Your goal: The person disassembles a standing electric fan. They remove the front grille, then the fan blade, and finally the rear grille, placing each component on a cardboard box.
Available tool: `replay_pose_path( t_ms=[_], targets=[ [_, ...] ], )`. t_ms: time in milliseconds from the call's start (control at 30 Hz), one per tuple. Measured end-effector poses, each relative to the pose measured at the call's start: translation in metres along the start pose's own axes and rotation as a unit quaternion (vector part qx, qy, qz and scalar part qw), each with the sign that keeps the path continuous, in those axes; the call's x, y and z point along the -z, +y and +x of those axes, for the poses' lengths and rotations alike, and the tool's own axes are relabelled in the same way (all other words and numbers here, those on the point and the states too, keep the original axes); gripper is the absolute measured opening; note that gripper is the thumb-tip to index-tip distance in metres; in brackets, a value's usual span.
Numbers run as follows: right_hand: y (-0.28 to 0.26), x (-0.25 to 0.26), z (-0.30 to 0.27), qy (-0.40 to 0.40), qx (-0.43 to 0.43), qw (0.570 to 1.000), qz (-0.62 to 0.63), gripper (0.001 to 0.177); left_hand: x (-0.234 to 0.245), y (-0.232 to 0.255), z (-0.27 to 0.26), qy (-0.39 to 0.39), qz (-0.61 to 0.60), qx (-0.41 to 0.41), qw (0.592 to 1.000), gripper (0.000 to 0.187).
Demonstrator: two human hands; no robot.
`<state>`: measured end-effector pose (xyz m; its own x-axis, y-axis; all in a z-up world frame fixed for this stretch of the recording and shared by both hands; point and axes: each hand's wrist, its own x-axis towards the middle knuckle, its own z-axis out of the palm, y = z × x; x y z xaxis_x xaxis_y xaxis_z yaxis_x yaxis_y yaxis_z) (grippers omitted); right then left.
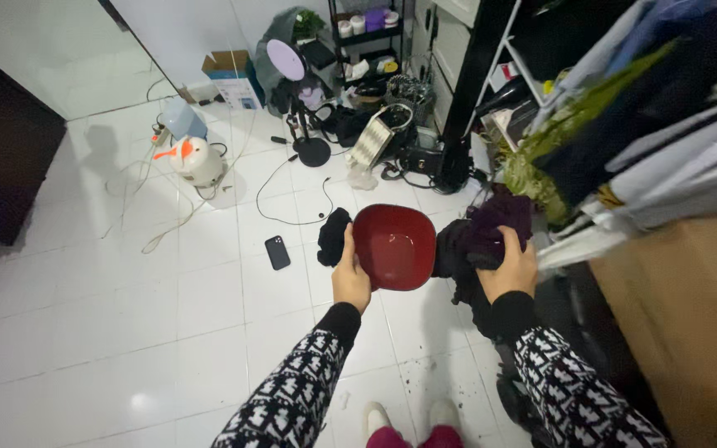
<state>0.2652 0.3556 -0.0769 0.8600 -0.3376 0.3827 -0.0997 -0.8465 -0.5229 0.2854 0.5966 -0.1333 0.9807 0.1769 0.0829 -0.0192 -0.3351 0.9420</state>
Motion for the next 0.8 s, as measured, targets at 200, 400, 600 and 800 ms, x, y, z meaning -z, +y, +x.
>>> replay_pose_path(
  t_ms=[200,400,600,800],
  targets=[
    [0.028,-0.088,0.012,-0.048,-0.015,0.999,-0.002,0.062,-0.038,-0.071,0.026,-0.002,-0.02,0.087,0.996,0.059],
    [0.073,-0.182,-0.002,-0.091,0.019,0.996,0.013,0.061,-0.088,-0.19,0.032,0.045,-0.015,0.121,0.992,0.061],
    [0.139,-0.283,-0.034,-0.117,0.028,0.993,0.015,0.057,-0.125,-0.31,0.029,0.016,-0.051,0.202,0.978,0.058],
    [0.201,-0.373,-0.068,-0.122,0.039,0.992,-0.015,0.055,-0.151,-0.411,0.026,0.017,-0.042,0.235,0.971,0.057]
  ],
)
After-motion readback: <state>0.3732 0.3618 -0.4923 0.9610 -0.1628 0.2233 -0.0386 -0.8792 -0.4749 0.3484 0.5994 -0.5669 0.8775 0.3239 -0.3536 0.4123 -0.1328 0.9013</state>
